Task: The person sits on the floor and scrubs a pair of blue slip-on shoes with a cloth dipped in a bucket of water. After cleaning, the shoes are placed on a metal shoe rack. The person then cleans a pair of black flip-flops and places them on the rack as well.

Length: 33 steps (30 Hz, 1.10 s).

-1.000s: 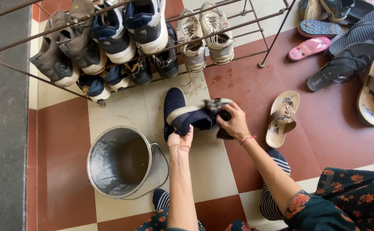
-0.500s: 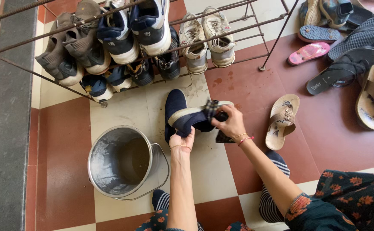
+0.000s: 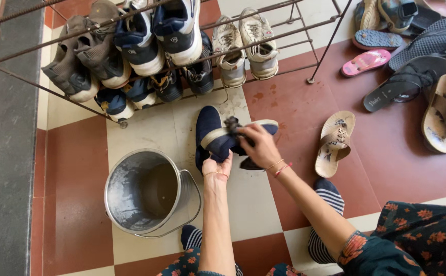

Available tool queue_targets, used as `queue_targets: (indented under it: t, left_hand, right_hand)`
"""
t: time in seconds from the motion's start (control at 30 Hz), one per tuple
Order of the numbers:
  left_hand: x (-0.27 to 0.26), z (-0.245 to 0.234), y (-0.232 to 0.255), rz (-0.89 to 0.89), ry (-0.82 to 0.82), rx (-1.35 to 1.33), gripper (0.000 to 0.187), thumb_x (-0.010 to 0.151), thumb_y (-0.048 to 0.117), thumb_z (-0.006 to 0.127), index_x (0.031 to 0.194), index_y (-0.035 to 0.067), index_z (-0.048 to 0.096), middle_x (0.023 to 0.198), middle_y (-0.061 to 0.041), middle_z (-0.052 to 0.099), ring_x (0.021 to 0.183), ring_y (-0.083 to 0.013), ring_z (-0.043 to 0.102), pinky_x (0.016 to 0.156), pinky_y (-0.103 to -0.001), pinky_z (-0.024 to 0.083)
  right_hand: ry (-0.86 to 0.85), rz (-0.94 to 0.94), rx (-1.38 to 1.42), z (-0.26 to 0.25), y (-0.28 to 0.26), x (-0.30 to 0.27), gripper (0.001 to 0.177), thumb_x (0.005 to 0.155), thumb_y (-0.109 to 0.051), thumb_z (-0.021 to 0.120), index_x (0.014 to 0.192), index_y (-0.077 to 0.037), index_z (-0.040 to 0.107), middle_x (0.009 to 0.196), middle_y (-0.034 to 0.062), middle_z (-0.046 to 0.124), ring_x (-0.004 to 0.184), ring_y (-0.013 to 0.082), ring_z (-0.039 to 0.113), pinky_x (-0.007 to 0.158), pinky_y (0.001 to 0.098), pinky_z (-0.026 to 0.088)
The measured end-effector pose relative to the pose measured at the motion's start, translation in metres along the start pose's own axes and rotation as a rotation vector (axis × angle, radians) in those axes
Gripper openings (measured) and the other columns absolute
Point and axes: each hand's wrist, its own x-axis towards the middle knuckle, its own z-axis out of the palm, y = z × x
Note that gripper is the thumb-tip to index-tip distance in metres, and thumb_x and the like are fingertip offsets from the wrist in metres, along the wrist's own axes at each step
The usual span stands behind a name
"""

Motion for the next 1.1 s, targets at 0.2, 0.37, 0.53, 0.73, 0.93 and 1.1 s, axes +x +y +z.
queue_targets:
  t: [0.2,0.37,0.53,0.73,0.93,1.1]
  left_hand:
    - [-0.001,0.004,-0.002,-0.049,0.007,-0.016,0.027,0.101,0.005,0.042,0.113,0.005,0.067,0.11,-0.015,0.072,0.097,-0.0317,0.069,0.078,-0.048,0.059]
    - [-0.014,0.015,-0.008,0.003,0.015,0.044,0.03,0.101,0.013,0.041,0.115,0.01,0.068,0.113,-0.013,0.072,0.099,-0.031,0.069,0.079,-0.049,0.058]
    - [-0.015,0.017,-0.003,0.004,0.001,-0.015,0.033,0.104,0.014,0.039,0.122,0.001,0.064,0.119,-0.02,0.068,0.104,-0.0337,0.068,0.087,-0.049,0.061]
    - [-0.015,0.015,-0.001,-0.089,-0.111,-0.075,0.032,0.106,0.002,0.04,0.119,0.009,0.068,0.115,-0.012,0.071,0.101,-0.032,0.07,0.082,-0.05,0.059]
    - [-0.026,0.023,-0.009,0.08,0.053,0.17,0.037,0.103,0.015,0.033,0.121,0.007,0.065,0.117,-0.015,0.072,0.105,-0.0321,0.07,0.088,-0.052,0.06]
    - [-0.029,0.025,-0.005,-0.045,0.044,-0.008,0.037,0.105,0.02,0.035,0.119,0.005,0.066,0.115,-0.015,0.072,0.101,-0.0323,0.07,0.081,-0.048,0.059]
  right_hand:
    - [-0.012,-0.145,-0.238,-0.017,0.012,0.012,0.021,0.087,0.002,0.067,0.106,-0.004,0.072,0.111,0.0123,0.067,0.102,0.0358,0.063,0.089,0.0441,0.052]
    - [-0.034,-0.104,-0.243,-0.022,0.01,0.014,0.018,0.087,0.001,0.068,0.103,-0.005,0.071,0.11,0.0101,0.067,0.101,0.0331,0.062,0.086,0.0445,0.05]
    - [-0.183,-0.255,0.019,0.01,-0.019,0.004,0.02,0.087,0.001,0.068,0.106,-0.005,0.071,0.113,0.0111,0.065,0.106,0.0323,0.06,0.095,0.0428,0.049]
    - [0.006,-0.173,-0.266,-0.014,-0.001,0.009,0.022,0.085,0.006,0.067,0.104,-0.002,0.067,0.115,0.0126,0.064,0.113,0.036,0.06,0.097,0.0433,0.049]
    - [-0.096,-0.23,-0.061,0.005,-0.019,-0.001,0.022,0.083,0.004,0.069,0.104,-0.003,0.067,0.114,0.0134,0.064,0.107,0.0351,0.061,0.093,0.0429,0.049]
    - [-0.116,-0.244,-0.161,0.001,-0.009,0.006,0.03,0.077,0.006,0.065,0.104,-0.006,0.069,0.111,0.0127,0.065,0.104,0.0353,0.062,0.091,0.0441,0.05]
